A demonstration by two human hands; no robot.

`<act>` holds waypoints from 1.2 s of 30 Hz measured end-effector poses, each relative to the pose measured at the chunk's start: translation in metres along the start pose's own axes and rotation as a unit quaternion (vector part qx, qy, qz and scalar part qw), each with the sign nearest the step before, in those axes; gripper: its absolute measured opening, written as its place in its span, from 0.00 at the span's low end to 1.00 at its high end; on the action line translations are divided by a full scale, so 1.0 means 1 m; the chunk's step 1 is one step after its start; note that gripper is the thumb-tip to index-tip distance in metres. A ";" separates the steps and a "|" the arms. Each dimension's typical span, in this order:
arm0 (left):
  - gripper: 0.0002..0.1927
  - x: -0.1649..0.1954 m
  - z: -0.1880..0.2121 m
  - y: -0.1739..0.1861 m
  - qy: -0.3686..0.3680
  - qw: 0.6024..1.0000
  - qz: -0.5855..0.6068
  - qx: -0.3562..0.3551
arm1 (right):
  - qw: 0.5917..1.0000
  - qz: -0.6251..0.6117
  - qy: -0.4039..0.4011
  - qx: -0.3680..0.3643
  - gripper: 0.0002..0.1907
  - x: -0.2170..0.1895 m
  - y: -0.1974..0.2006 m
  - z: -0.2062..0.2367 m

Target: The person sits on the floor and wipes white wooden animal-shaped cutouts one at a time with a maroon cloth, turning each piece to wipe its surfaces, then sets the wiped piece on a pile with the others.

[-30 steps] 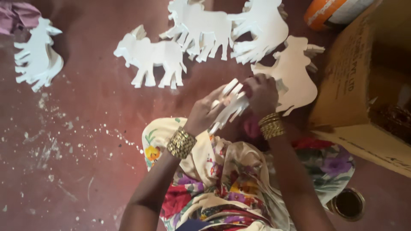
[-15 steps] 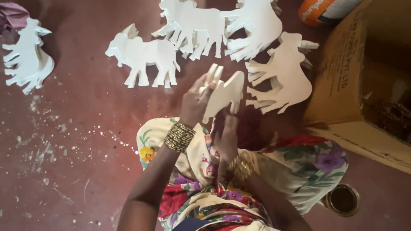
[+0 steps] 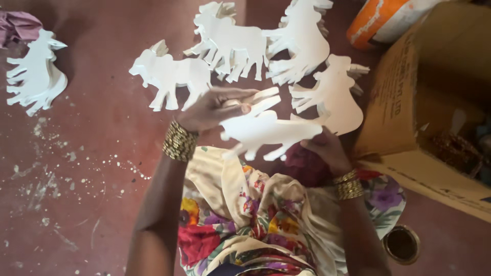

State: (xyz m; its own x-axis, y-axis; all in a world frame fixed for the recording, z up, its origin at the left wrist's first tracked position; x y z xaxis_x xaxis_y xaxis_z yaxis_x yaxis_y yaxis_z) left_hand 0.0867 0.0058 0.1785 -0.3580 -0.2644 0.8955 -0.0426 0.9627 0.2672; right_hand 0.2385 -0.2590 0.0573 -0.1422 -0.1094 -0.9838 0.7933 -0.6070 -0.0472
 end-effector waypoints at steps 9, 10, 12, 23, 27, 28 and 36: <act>0.39 -0.058 0.045 0.001 0.086 0.851 -0.162 0.493 | 0.975 -0.085 0.096 0.181 0.15 -0.021 -0.047 0.038; 0.39 -0.088 0.046 -0.031 0.075 0.830 0.174 0.525 | 0.970 -0.073 0.114 0.204 0.14 -0.025 -0.051 0.041; 0.38 -0.104 0.048 -0.094 0.125 0.841 0.240 0.468 | 0.958 -0.020 0.133 0.253 0.13 -0.030 -0.059 0.049; 0.35 -0.052 0.019 -0.118 0.161 0.773 0.566 0.238 | 0.864 0.346 0.307 0.196 0.17 -0.063 -0.146 0.109; 0.35 -0.033 0.033 -0.096 0.111 0.782 0.592 0.160 | 0.960 0.208 0.175 -0.062 0.13 -0.075 -0.136 0.115; 0.35 -0.027 0.035 -0.092 0.074 0.798 0.585 0.125 | 0.957 0.188 0.219 -0.012 0.12 -0.094 -0.118 0.119; 0.39 -0.040 0.044 -0.141 0.147 0.793 0.563 0.177 | 0.984 -0.009 0.162 0.071 0.24 -0.112 -0.126 0.094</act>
Point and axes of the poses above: each hand's wrist, its own z-axis away from the middle knuckle, its own y-axis out of the back of the hand, x = y × z, the point moved 7 cm from there along -z, towards the middle knuckle, and after that the axes turned 4 degrees about -y, right-handed, at the moved point
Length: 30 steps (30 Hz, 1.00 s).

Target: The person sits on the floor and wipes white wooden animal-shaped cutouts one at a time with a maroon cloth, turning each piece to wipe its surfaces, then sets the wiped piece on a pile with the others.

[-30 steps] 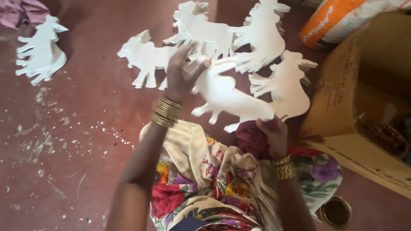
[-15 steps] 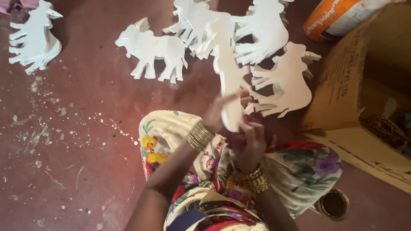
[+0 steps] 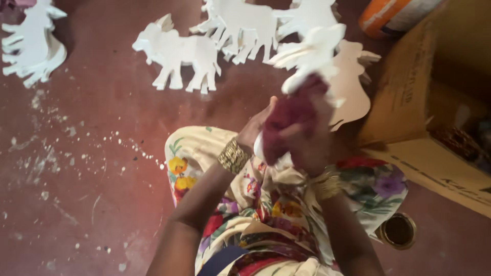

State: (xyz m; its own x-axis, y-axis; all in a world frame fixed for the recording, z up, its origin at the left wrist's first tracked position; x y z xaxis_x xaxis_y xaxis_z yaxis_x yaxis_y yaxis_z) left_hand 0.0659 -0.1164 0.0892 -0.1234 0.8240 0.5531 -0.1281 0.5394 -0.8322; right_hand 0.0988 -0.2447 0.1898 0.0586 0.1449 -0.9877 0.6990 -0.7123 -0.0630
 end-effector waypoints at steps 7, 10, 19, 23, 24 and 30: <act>0.41 0.025 0.013 -0.004 -0.037 0.989 -0.125 -0.067 | 0.851 0.397 0.320 -0.129 0.32 0.028 -0.055 0.035; 0.37 0.029 0.012 0.003 -0.030 0.981 -0.182 -0.061 | 0.885 0.353 0.274 -0.128 0.32 0.047 -0.046 0.035; 0.37 -0.004 0.019 0.041 0.029 0.982 -0.183 -0.044 | 0.976 -0.092 0.096 0.170 0.18 0.028 0.058 -0.059; 0.32 -0.015 0.023 0.045 0.034 0.984 -0.163 -0.060 | 0.961 0.050 0.243 0.125 0.23 -0.003 0.035 -0.047; 0.30 -0.014 0.022 0.044 0.026 0.988 -0.136 -0.074 | 0.931 0.192 0.284 0.122 0.21 -0.009 0.016 -0.031; 0.26 -0.007 0.018 0.057 -0.002 0.990 -0.132 -0.052 | 0.854 0.377 0.358 0.002 0.21 -0.027 -0.029 0.010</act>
Point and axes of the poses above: each hand's wrist, its own z-axis away from the middle knuckle, its own y-axis out of the back of the hand, x = y × z, the point moved 7 cm from there along -z, towards the middle knuckle, and after that the axes turned 4 degrees about -y, right-handed, at the moved point
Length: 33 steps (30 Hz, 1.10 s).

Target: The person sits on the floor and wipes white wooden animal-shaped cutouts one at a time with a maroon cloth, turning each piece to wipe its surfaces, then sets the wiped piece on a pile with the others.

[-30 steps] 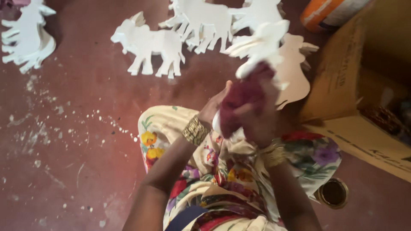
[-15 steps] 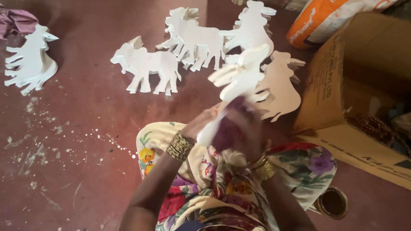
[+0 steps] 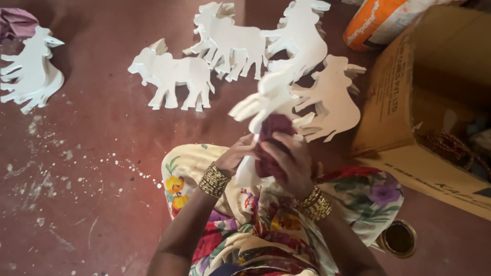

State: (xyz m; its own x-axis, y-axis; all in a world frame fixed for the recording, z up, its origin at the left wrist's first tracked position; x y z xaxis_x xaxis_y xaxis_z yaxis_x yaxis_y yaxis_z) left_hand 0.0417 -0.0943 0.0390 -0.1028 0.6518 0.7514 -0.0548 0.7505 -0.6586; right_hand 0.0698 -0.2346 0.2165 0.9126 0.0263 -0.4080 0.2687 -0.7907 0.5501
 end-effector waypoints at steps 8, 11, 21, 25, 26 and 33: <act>0.22 -0.008 0.004 -0.006 0.002 0.968 -0.249 0.010 | 0.997 -0.028 0.028 -0.072 0.18 0.016 0.005 -0.023; 0.21 -0.006 0.010 -0.001 0.020 0.964 -0.262 0.032 | 1.000 -0.013 0.006 -0.026 0.16 0.025 0.026 -0.023; 0.26 -0.025 0.008 -0.014 0.033 0.943 -0.330 -0.009 | 0.996 0.077 -0.038 -0.016 0.20 0.041 0.058 -0.050; 0.31 -0.012 0.014 -0.015 0.004 0.964 -0.264 -0.017 | 0.983 -0.036 -0.181 0.003 0.19 0.093 0.046 -0.041; 0.30 -0.010 0.015 -0.009 0.016 0.968 -0.250 0.008 | 0.970 -0.089 -0.225 0.010 0.19 0.106 0.039 -0.034; 0.24 0.030 0.007 0.018 -0.042 0.962 -0.263 0.057 | 0.970 -0.098 -0.213 0.060 0.24 0.096 -0.015 0.025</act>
Point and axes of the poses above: each hand's wrist, its own z-axis away from the middle knuckle, its own y-axis out of the back of the hand, x = y × z, the point moved 7 cm from there along -z, towards the middle knuckle, and after that the axes turned 4 degrees about -y, right-handed, at the moved point
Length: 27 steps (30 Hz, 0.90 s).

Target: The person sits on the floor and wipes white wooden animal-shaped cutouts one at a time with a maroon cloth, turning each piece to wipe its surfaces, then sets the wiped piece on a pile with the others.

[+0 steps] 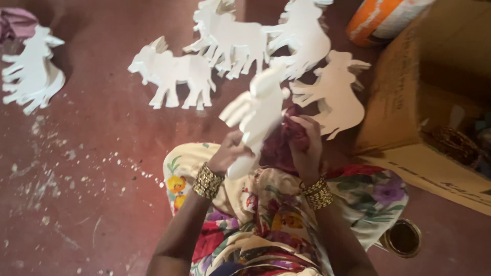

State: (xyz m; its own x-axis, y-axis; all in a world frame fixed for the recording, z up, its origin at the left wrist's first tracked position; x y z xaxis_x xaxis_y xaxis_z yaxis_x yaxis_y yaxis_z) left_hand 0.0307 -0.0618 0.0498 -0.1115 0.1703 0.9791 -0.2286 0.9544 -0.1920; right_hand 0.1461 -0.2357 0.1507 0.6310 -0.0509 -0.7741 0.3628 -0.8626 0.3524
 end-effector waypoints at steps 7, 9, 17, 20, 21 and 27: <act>0.32 0.058 0.004 0.007 -0.025 0.982 0.188 -0.001 | 0.996 -0.063 -0.029 -0.055 0.23 -0.007 -0.012 -0.001; 0.30 0.059 0.000 0.012 -0.024 0.980 0.195 0.027 | 0.992 -0.038 -0.005 -0.118 0.22 -0.015 -0.025 0.007; 0.21 0.035 -0.014 0.063 -0.093 0.967 0.191 0.138 | 0.959 -0.097 -0.062 -0.259 0.16 -0.011 -0.055 0.095; 0.24 0.038 -0.024 0.065 -0.088 0.899 0.391 0.178 | 0.902 -0.004 0.183 -0.391 0.34 -0.041 -0.057 0.120; 0.21 0.047 -0.029 0.061 -0.107 0.913 0.354 0.171 | 0.909 0.008 0.117 -0.400 0.23 -0.033 -0.055 0.114; 0.21 0.051 -0.066 -0.005 -0.087 0.933 0.258 0.235 | 0.973 0.160 0.154 -0.066 0.26 -0.037 -0.011 0.037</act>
State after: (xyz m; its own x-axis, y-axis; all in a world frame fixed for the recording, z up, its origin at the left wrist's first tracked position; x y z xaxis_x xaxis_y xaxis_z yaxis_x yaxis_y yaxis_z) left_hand 0.0899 -0.0413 0.1055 -0.4693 0.4959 0.7306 -0.4957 0.5367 -0.6828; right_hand 0.0938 -0.2426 0.1561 0.8947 -0.1355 -0.4256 0.1858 -0.7536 0.6305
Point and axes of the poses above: each hand's wrist, its own z-axis away from the middle knuckle, its own y-axis out of the back of the hand, x = y × z, the point moved 7 cm from there along -z, towards the middle knuckle, and after that the axes turned 4 degrees about -y, right-handed, at the moved point
